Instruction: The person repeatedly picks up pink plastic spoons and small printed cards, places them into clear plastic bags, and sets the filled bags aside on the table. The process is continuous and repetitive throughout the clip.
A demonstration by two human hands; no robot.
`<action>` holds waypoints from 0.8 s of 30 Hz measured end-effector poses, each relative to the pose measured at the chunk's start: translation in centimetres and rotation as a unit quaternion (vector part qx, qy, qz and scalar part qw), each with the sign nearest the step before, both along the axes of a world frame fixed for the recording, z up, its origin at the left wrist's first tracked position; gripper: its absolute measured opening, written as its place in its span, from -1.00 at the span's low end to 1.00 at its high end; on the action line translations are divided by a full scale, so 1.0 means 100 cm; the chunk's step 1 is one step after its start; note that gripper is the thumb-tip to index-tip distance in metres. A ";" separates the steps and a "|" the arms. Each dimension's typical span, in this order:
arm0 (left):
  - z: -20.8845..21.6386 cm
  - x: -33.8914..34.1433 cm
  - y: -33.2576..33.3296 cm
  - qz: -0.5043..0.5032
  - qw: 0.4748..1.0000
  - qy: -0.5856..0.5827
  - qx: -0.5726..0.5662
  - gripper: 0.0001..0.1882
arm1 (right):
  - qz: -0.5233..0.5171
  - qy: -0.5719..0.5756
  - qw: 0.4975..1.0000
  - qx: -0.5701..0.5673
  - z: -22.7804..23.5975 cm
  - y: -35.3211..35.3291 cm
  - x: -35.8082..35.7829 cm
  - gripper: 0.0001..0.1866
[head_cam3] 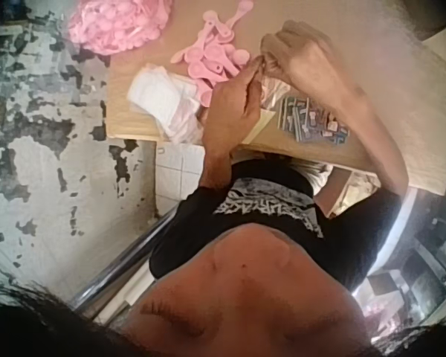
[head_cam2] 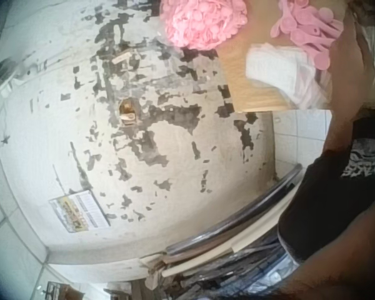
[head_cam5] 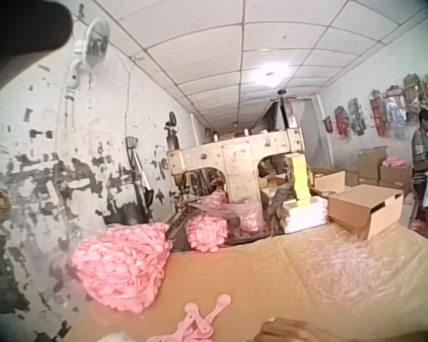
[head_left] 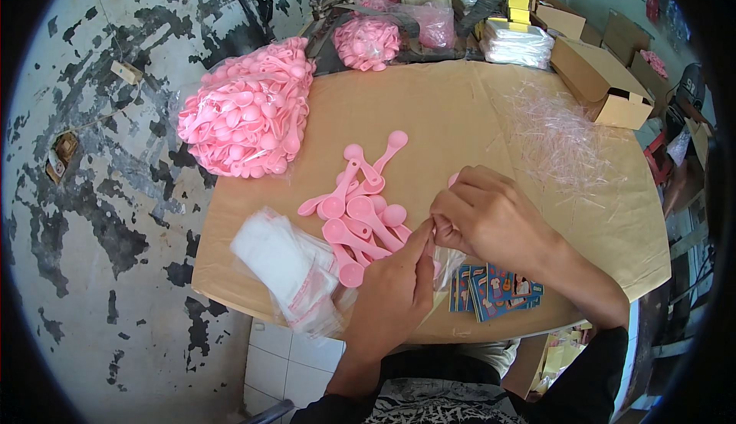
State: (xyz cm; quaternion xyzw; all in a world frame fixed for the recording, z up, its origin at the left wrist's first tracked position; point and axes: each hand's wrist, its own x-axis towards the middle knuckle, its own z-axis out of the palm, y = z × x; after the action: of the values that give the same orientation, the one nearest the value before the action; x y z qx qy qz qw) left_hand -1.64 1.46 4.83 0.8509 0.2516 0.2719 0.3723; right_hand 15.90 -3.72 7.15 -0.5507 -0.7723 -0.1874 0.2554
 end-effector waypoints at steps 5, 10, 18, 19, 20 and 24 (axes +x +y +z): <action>-0.017 -0.007 0.004 0.005 0.976 -0.159 -0.150 -0.69 | -0.020 0.315 0.949 0.006 0.041 -0.008 0.024 -0.87; -0.020 -0.001 0.013 -0.013 0.859 -0.338 -0.385 -0.64 | 0.159 0.456 0.868 -0.119 0.069 -0.065 0.094 -0.92; -0.046 -0.011 0.028 -0.030 0.898 -0.223 -0.379 -0.68 | -0.228 0.340 0.912 -0.006 -0.004 -0.074 0.173 -0.71; -0.044 -0.010 0.025 -0.026 0.898 -0.221 -0.381 -0.68 | -0.264 0.341 0.902 0.007 0.008 -0.074 0.164 -0.73; -0.041 -0.008 0.023 -0.015 0.885 -0.248 -0.394 -0.71 | -0.192 0.379 0.905 0.017 0.006 -0.067 0.148 -0.75; -0.034 -0.002 0.018 -0.005 0.854 -0.307 -0.419 -0.74 | 0.026 0.413 0.892 -0.182 -0.006 -0.035 0.028 -0.76</action>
State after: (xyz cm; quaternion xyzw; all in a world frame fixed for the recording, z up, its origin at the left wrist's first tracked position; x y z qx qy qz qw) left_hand -1.84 3.27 1.40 0.4888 0.2106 0.3861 0.7534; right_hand 18.73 -7.17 6.54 -0.5951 -0.6317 0.2071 0.4516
